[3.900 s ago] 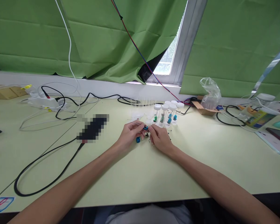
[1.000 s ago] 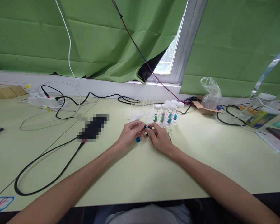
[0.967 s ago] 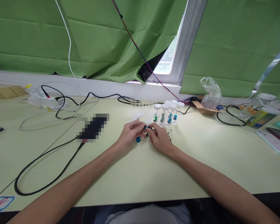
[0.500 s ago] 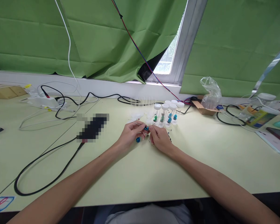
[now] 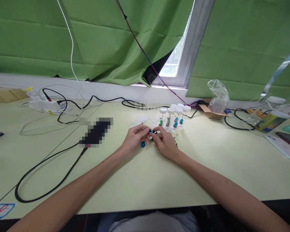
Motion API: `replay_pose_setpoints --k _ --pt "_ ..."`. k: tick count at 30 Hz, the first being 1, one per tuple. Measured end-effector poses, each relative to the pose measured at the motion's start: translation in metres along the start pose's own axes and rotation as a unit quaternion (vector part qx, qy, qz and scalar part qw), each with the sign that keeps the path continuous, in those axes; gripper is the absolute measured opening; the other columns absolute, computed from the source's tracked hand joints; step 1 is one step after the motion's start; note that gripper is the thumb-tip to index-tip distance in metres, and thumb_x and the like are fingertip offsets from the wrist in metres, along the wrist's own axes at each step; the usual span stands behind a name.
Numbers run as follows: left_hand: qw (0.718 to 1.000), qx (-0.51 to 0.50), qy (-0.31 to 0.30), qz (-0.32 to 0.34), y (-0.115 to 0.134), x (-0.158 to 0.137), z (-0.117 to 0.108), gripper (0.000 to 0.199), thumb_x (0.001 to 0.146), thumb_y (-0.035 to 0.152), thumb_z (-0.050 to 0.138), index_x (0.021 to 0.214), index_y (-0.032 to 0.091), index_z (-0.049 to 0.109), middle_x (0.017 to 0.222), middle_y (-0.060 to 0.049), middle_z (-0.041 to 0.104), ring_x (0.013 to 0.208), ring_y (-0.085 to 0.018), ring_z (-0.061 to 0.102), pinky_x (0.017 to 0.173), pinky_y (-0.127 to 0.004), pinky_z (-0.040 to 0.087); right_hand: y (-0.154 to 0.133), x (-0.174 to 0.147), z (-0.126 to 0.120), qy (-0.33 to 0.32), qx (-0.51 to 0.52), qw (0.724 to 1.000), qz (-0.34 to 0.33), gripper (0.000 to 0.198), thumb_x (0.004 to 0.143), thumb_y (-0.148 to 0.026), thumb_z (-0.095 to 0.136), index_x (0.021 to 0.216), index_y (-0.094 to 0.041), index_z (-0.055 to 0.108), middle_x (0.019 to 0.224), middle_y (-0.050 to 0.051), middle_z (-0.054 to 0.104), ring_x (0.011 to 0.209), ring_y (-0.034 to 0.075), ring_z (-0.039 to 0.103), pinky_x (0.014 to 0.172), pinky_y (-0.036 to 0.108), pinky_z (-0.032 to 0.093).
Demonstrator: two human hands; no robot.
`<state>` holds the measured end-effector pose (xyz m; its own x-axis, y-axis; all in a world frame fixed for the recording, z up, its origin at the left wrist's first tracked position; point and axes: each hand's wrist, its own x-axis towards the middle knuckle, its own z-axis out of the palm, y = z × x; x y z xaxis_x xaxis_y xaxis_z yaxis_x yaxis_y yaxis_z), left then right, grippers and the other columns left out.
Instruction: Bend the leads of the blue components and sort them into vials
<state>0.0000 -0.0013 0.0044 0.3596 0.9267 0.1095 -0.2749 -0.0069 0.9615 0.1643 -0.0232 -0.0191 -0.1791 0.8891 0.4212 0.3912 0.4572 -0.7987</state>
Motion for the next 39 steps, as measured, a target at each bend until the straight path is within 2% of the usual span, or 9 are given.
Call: replay_pose_setpoints --k 7,12,19,22,25,28,39 --pt "1.0 0.008 -0.01 0.001 -0.0022 0.0008 -0.0013 0.026 0.078 0.038 0.076 0.079 0.015 0.066 0.071 -0.004 0.064 0.06 -0.013 0.057 0.058 -0.029 0.047 -0.0018 0.0014 -0.0012 0.002 -0.026 1.0 -0.009 0.025 0.1 -0.037 0.04 0.085 -0.022 0.052 0.049 -0.006 0.052 0.043 0.012 0.049 0.057 0.025 0.039" --pt "1.0 0.014 -0.02 0.001 -0.0027 0.0001 -0.0011 0.024 0.08 0.038 0.074 0.08 0.015 0.066 0.073 -0.005 0.065 0.061 -0.013 0.057 0.058 -0.029 0.046 -0.0012 0.002 -0.0016 -0.003 -0.029 1.0 -0.005 0.035 0.102 -0.036 0.035 0.071 -0.023 0.046 0.047 -0.005 0.052 0.043 0.012 0.049 0.058 0.026 0.04" --pt "1.0 0.002 -0.024 0.0 -0.0034 0.0004 -0.0004 0.025 0.079 0.038 0.076 0.079 0.015 0.066 0.074 -0.005 0.065 0.062 -0.013 0.058 0.057 -0.028 0.046 -0.0025 0.002 -0.0015 0.005 -0.03 1.0 -0.006 0.041 0.102 -0.038 0.033 0.066 -0.023 0.045 0.047 -0.003 0.052 0.044 0.013 0.05 0.059 0.027 0.041" --pt "1.0 -0.007 -0.008 -0.005 -0.0013 0.0 0.0014 0.026 0.075 0.038 0.078 0.078 0.015 0.067 0.072 -0.004 0.064 0.062 -0.013 0.058 0.057 -0.028 0.046 -0.004 0.0017 -0.0015 0.005 -0.024 1.0 0.003 0.037 0.102 -0.04 0.034 0.072 -0.023 0.048 0.048 -0.004 0.052 0.044 0.012 0.049 0.058 0.026 0.04" --pt "1.0 -0.016 0.012 -0.008 0.0012 -0.0007 0.0023 0.028 0.072 0.038 0.081 0.077 0.015 0.067 0.07 -0.003 0.063 0.061 -0.013 0.058 0.057 -0.028 0.047 -0.0031 0.0008 -0.0008 0.004 -0.013 1.0 0.008 0.024 0.099 -0.043 0.043 0.097 -0.022 0.054 0.051 -0.007 0.052 0.044 0.012 0.048 0.055 0.025 0.039" --pt "1.0 -0.012 0.013 -0.011 0.0023 -0.0011 0.0017 0.027 0.074 0.038 0.079 0.078 0.015 0.067 0.071 -0.002 0.062 0.06 -0.012 0.058 0.059 -0.028 0.047 -0.0002 -0.0002 0.0003 0.004 0.001 1.0 0.002 0.026 0.095 -0.043 0.051 0.109 -0.021 0.05 0.053 -0.008 0.052 0.047 0.012 0.048 0.053 0.023 0.038" --pt "1.0 -0.015 0.014 -0.011 0.0028 -0.0017 0.0043 0.028 0.072 0.038 0.08 0.076 0.015 0.066 0.07 -0.002 0.062 0.061 -0.012 0.057 0.056 -0.028 0.046 -0.0017 0.0008 -0.0009 -0.006 -0.008 1.0 0.003 0.022 0.097 -0.042 0.046 0.099 -0.021 0.052 0.052 -0.007 0.053 0.044 0.012 0.047 0.054 0.024 0.039"
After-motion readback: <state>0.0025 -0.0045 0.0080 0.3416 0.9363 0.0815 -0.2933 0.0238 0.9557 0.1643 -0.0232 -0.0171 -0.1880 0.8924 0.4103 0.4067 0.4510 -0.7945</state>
